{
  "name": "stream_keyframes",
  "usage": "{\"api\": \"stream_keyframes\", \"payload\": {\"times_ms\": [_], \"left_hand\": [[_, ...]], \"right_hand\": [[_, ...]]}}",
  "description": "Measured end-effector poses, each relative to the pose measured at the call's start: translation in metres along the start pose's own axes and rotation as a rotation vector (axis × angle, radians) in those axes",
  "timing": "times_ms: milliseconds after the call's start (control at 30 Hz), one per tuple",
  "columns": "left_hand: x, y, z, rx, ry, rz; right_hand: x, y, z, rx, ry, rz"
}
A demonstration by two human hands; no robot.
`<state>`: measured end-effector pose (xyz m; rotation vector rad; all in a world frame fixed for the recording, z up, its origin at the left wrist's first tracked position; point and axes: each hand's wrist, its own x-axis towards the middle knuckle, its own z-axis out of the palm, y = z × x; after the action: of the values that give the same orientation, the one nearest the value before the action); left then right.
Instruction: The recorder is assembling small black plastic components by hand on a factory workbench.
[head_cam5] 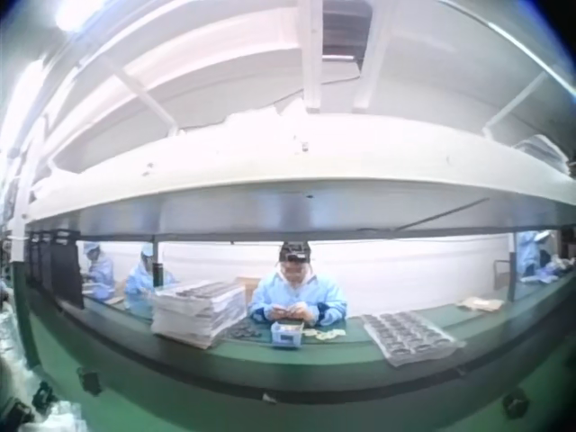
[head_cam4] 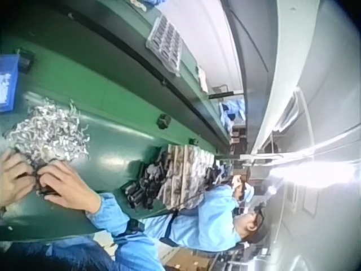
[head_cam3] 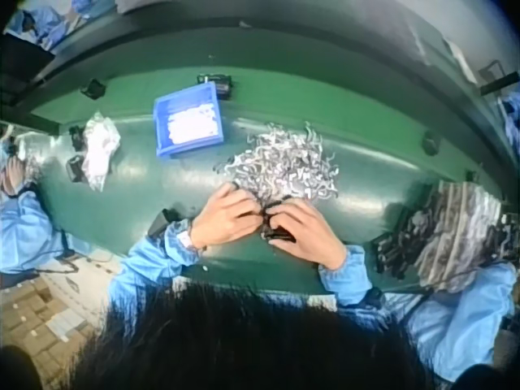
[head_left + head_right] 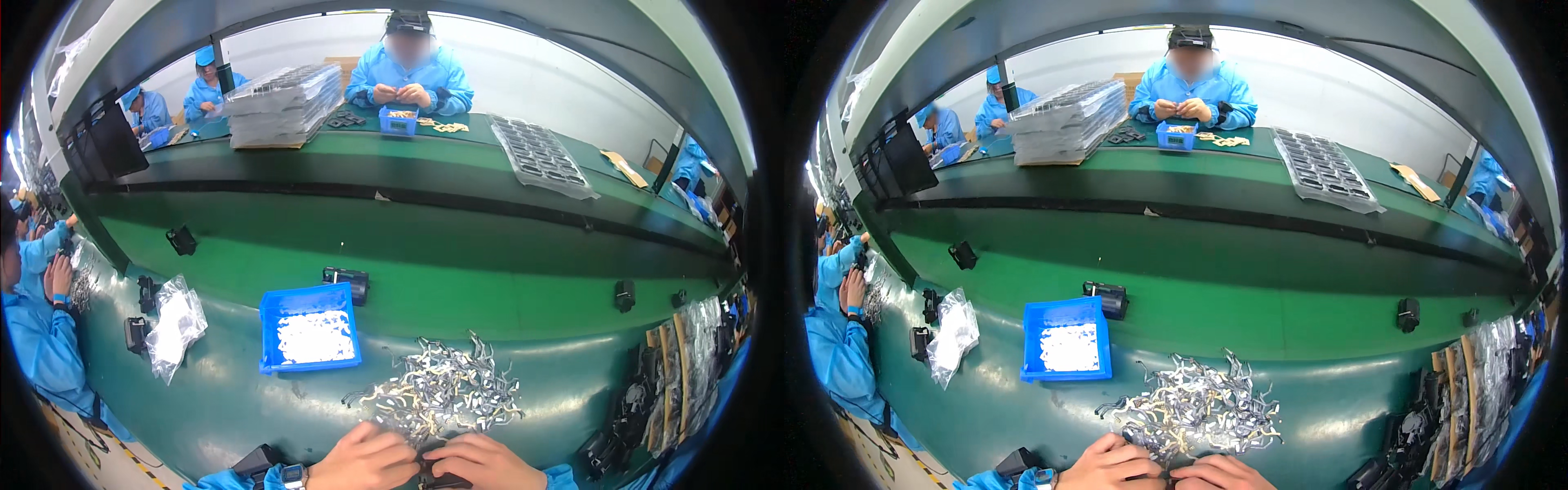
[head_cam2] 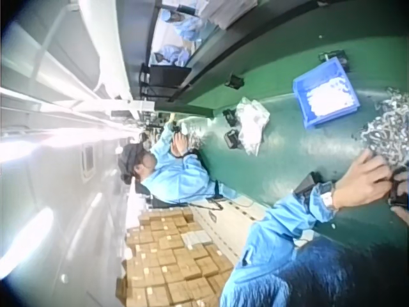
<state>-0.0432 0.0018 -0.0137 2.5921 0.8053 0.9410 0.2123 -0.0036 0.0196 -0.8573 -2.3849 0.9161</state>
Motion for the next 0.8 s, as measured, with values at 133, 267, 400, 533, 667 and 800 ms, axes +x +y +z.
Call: {"api": "stream_keyframes", "payload": {"times_ms": [133, 267, 400, 533, 667, 800], "left_hand": [[-0.0017, -0.0006, 0.0029, 0.021, -0.005, -0.006], [-0.0008, -0.0023, 0.0015, 0.012, -0.006, -0.009], [0.0014, -0.0005, 0.0003, 0.058, 0.035, -0.026], [0.0011, 0.002, 0.0019, 0.097, 0.057, -0.057], [-0.0028, 0.0009, 0.0045, 0.074, 0.013, -0.046], [-0.0011, 0.0019, 0.0034, 0.099, 0.048, -0.088]], "right_hand": [[0.0011, 0.0037, 0.0022, 0.049, 0.028, 0.016], [0.0032, 0.005, 0.0008, 0.076, 0.046, 0.046], [0.0039, 0.0031, 0.001, 0.056, 0.039, 0.015], [0.0017, 0.0025, 0.0039, 0.05, 0.028, 0.035], [0.0019, 0.0029, 0.0042, 0.038, 0.016, 0.028], [0.0027, 0.0021, 0.0039, 0.029, 0.022, 0.022]]}}
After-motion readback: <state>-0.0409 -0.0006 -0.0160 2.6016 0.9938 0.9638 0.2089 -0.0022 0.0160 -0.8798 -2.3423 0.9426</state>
